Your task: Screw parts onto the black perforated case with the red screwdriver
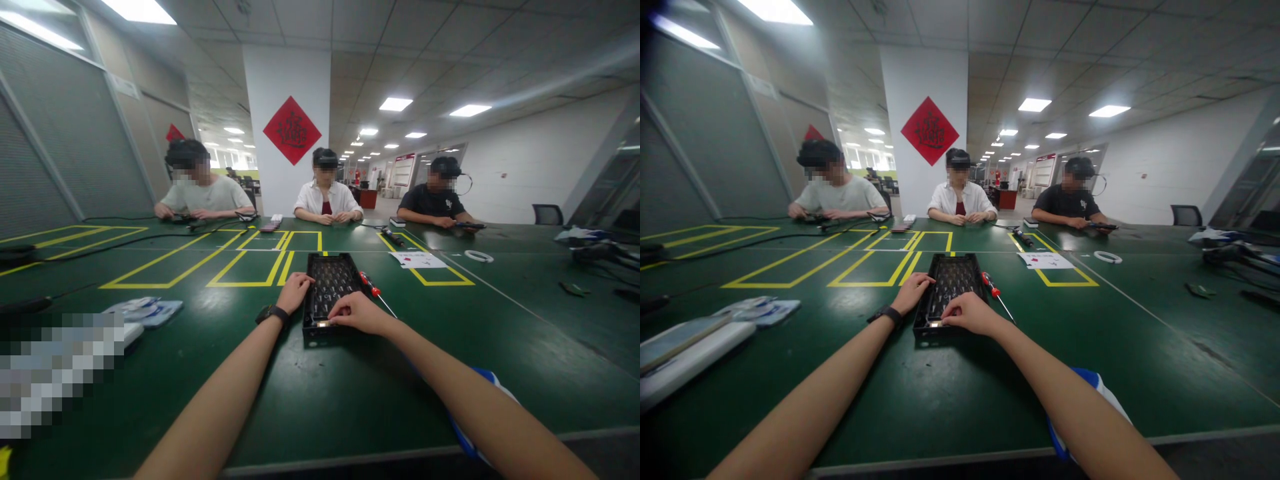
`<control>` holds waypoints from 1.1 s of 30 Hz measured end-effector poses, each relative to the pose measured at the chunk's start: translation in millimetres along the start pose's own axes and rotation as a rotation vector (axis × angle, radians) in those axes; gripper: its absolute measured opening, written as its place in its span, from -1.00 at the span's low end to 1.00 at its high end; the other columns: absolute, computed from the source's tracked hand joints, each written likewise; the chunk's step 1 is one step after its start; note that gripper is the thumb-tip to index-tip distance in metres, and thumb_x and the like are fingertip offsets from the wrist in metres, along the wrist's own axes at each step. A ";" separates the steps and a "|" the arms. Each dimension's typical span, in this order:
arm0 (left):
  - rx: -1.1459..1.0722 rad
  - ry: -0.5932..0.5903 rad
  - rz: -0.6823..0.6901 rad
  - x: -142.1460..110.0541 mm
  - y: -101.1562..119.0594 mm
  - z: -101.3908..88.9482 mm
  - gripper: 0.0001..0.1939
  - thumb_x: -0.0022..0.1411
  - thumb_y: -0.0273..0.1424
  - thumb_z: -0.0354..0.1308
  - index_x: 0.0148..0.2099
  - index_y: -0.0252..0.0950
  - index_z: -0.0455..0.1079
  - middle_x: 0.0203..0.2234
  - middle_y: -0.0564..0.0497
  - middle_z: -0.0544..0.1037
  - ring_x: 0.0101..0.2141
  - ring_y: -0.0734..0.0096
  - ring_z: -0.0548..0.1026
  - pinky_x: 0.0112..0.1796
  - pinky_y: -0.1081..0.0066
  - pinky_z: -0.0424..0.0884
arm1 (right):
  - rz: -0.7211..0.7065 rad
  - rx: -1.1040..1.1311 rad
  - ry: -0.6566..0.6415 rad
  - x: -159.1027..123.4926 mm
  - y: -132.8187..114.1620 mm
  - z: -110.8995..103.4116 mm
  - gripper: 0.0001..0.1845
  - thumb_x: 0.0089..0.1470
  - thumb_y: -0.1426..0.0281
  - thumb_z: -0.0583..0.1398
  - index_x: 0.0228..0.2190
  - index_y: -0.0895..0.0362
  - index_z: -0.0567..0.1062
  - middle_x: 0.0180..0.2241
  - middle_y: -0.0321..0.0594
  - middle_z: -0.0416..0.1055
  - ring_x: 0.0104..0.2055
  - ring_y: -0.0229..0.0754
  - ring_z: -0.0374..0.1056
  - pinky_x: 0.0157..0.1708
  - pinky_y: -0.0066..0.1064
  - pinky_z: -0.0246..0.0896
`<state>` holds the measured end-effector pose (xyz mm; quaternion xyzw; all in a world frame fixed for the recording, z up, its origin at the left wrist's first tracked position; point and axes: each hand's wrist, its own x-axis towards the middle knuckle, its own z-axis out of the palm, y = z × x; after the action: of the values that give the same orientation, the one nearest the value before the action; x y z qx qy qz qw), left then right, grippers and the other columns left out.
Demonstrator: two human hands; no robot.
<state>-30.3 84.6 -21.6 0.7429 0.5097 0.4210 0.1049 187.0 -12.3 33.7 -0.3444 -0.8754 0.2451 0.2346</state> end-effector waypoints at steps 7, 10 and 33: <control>-0.005 0.010 0.000 0.2 -0.1 0.9 -0.71 0.17 -0.42 -0.09 -0.26 -0.27 0.48 -0.22 -0.03 0.43 -0.10 0.34 0.32 0.02 0.26 0.20 | -0.006 -0.005 0.011 0.2 1.0 0.4 -0.67 -0.10 0.21 0.22 -0.39 0.23 0.56 -0.60 -0.27 0.35 -0.58 -0.39 0.09 -0.57 -0.54 -0.04; -0.006 0.005 0.005 0.1 -0.3 1.0 -0.71 0.17 -0.42 -0.10 -0.26 -0.27 0.47 -0.23 -0.03 0.43 -0.09 0.34 0.32 0.02 0.27 0.19 | -0.006 -0.007 0.016 0.5 1.2 0.6 -0.67 -0.10 0.21 0.22 -0.39 0.23 0.56 -0.60 -0.27 0.36 -0.58 -0.39 0.10 -0.57 -0.54 -0.03; -0.005 0.012 0.014 -1.9 3.3 -2.0 -0.71 0.17 -0.42 -0.10 -0.27 -0.27 0.47 -0.23 -0.03 0.43 -0.08 0.34 0.31 0.02 0.29 0.19 | 0.026 0.043 0.048 2.2 -5.0 -3.1 -0.72 -0.12 0.25 0.24 -0.43 0.22 0.56 -0.53 -0.23 0.43 -0.55 -0.37 0.18 -0.55 -0.53 0.03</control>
<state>-29.9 80.9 -19.5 0.7437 0.5039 0.4276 0.1007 184.9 -13.2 39.6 -0.3564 -0.8595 0.2585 0.2597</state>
